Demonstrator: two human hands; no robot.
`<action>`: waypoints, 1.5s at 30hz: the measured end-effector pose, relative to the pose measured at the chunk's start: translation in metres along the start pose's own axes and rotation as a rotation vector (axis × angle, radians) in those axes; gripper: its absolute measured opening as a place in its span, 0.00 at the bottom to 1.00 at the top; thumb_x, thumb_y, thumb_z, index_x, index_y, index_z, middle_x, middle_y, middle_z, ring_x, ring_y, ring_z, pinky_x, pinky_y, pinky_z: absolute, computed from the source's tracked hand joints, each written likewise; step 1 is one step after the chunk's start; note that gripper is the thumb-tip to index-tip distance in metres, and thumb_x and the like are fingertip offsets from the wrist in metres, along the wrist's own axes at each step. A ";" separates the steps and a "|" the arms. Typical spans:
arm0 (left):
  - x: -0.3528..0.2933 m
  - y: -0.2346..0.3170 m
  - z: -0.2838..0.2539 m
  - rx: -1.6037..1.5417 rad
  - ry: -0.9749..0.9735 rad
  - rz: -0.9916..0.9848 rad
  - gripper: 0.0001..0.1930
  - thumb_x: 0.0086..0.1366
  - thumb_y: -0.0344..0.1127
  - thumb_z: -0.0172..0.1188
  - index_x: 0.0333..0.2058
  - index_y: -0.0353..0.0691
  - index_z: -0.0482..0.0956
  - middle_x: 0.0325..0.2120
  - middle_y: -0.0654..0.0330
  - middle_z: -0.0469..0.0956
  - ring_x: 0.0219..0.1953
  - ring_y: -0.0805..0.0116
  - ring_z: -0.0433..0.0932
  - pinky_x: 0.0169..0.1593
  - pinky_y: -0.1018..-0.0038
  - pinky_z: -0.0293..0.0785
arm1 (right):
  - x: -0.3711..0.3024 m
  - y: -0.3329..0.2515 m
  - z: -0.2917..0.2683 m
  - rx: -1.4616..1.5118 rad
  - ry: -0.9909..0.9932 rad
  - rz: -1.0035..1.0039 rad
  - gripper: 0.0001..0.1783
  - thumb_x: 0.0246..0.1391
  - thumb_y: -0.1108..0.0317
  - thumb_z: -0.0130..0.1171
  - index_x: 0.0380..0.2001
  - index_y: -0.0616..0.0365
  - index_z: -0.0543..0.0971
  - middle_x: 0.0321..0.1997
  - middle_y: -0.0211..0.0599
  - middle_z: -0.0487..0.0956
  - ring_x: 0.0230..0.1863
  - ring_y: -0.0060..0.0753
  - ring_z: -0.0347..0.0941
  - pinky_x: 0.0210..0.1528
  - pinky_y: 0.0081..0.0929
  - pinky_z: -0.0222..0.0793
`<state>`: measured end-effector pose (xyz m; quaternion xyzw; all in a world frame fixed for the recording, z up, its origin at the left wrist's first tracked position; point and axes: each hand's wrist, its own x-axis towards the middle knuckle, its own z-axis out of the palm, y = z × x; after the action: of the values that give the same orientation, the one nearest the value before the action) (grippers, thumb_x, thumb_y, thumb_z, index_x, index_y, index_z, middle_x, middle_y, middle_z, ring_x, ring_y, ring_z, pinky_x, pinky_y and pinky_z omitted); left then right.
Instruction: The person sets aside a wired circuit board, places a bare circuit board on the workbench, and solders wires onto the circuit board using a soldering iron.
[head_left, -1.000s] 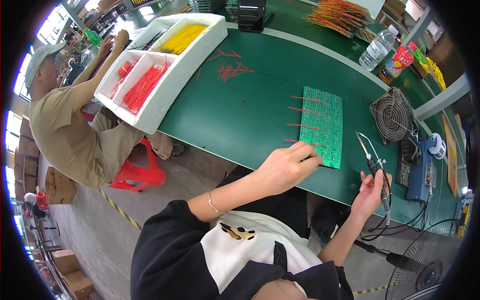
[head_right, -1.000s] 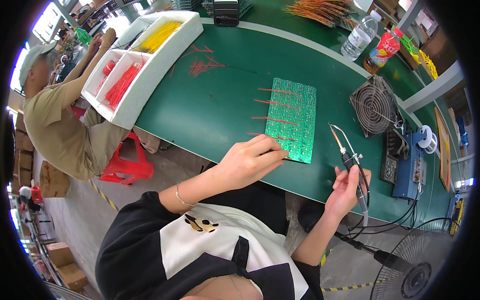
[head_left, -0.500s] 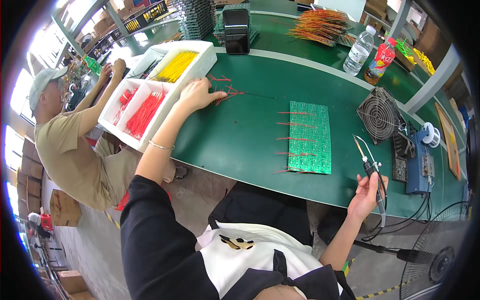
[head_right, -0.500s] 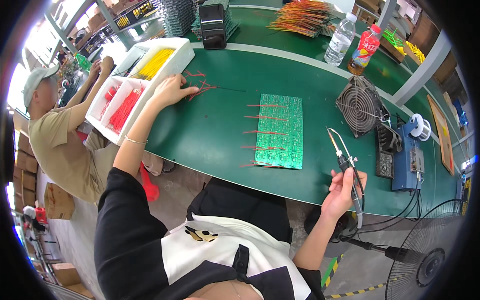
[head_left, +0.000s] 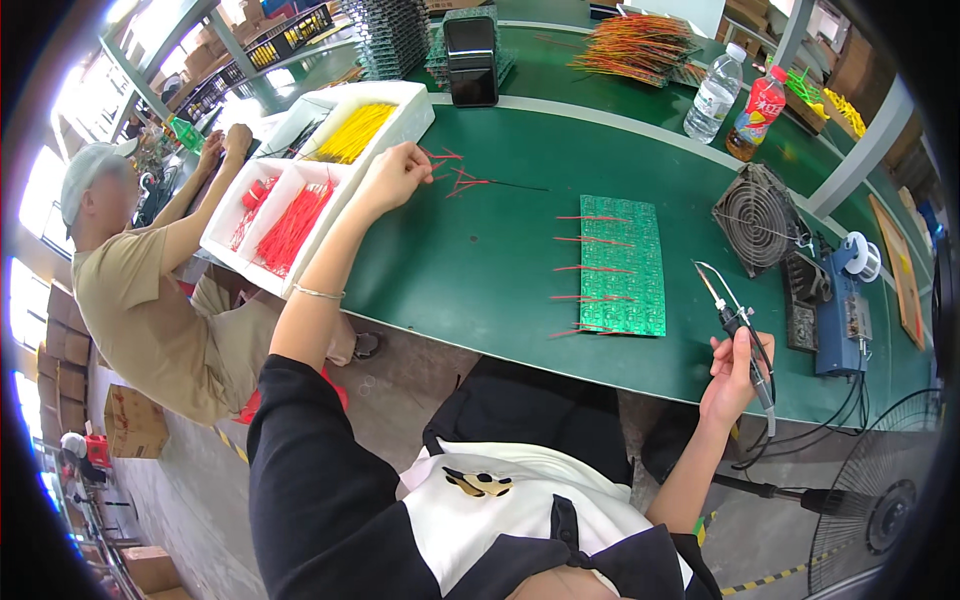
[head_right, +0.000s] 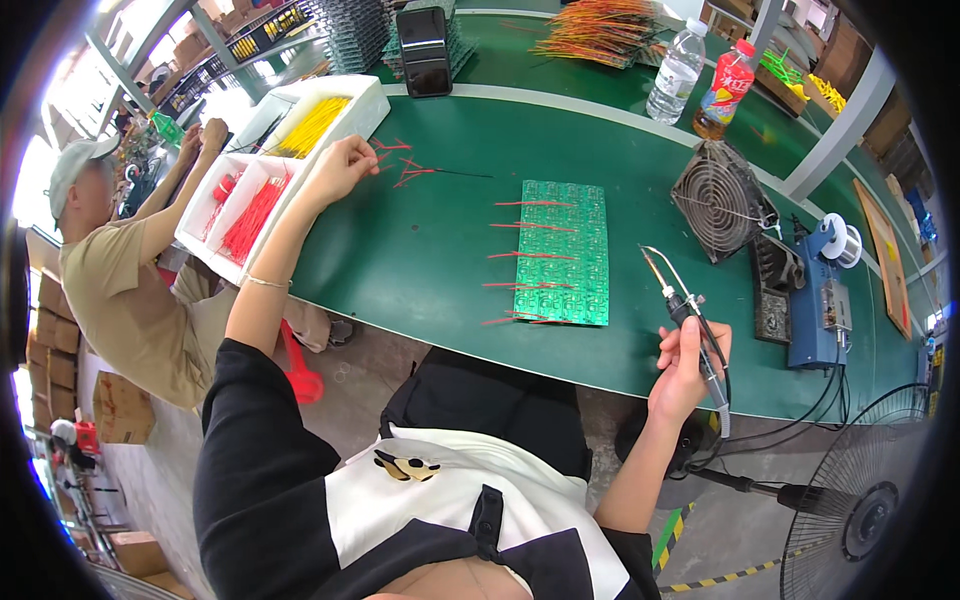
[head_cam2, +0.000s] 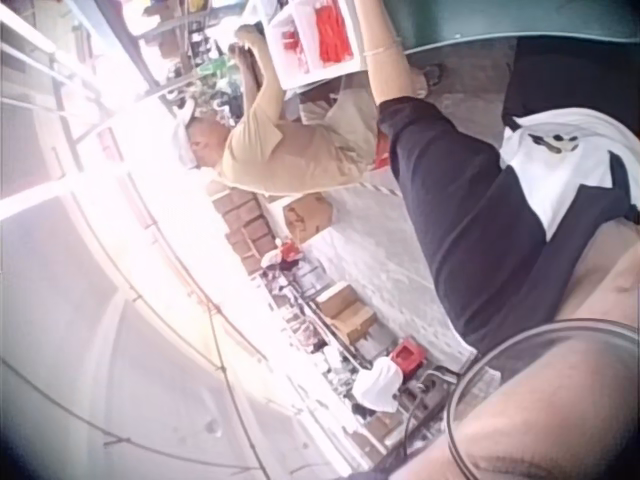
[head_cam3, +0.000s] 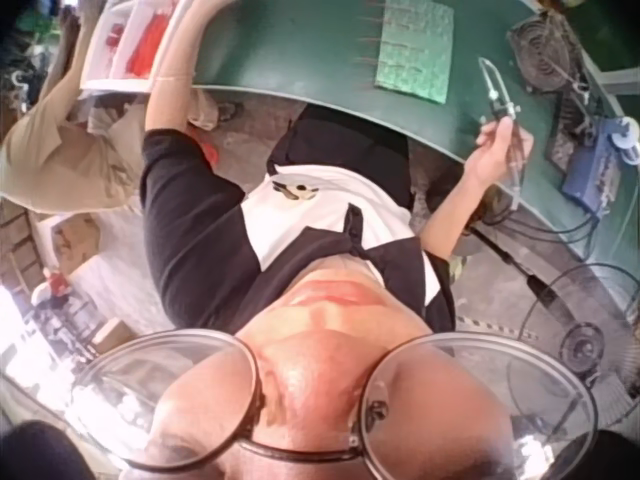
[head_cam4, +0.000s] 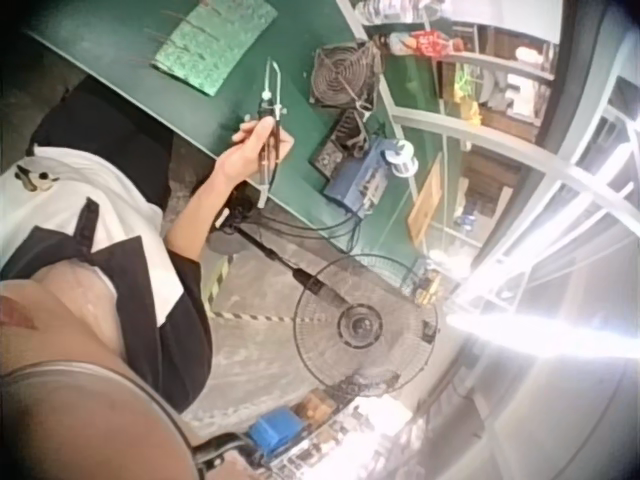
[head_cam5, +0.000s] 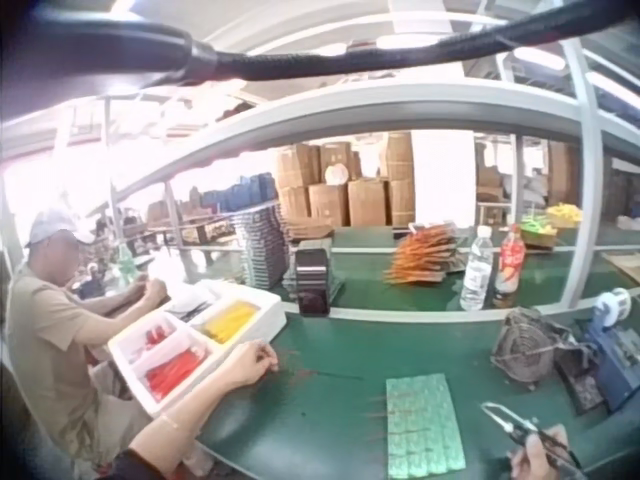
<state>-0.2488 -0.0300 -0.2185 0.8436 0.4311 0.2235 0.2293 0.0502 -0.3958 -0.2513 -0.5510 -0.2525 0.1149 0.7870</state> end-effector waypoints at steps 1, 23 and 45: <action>0.001 0.003 -0.004 -0.148 -0.034 -0.054 0.05 0.56 0.28 0.55 0.31 0.33 0.73 0.25 0.56 0.80 0.27 0.69 0.78 0.31 0.77 0.71 | 0.000 0.000 0.000 0.002 0.000 0.001 0.09 0.55 0.69 0.55 0.27 0.58 0.66 0.16 0.33 0.69 0.11 0.14 0.57 0.29 0.19 0.71; 0.020 0.041 0.014 -0.380 0.051 0.062 0.05 0.55 0.27 0.60 0.32 0.35 0.78 0.23 0.62 0.79 0.23 0.78 0.74 0.27 0.81 0.69 | 0.006 -0.007 0.001 0.107 -0.003 0.070 0.10 0.55 0.66 0.55 0.26 0.56 0.66 0.15 0.30 0.69 0.12 0.14 0.58 0.30 0.21 0.72; -0.001 0.172 0.150 -0.091 0.046 0.681 0.04 0.52 0.25 0.60 0.29 0.37 0.80 0.22 0.58 0.72 0.22 0.64 0.73 0.27 0.71 0.69 | 0.066 0.019 0.030 0.019 -0.293 0.199 0.12 0.54 0.65 0.56 0.26 0.58 0.65 0.18 0.37 0.73 0.16 0.22 0.67 0.32 0.28 0.73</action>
<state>-0.0554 -0.1497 -0.2379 0.9226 0.1194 0.3254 0.1692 0.0921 -0.3341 -0.2424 -0.5430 -0.3077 0.2738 0.7317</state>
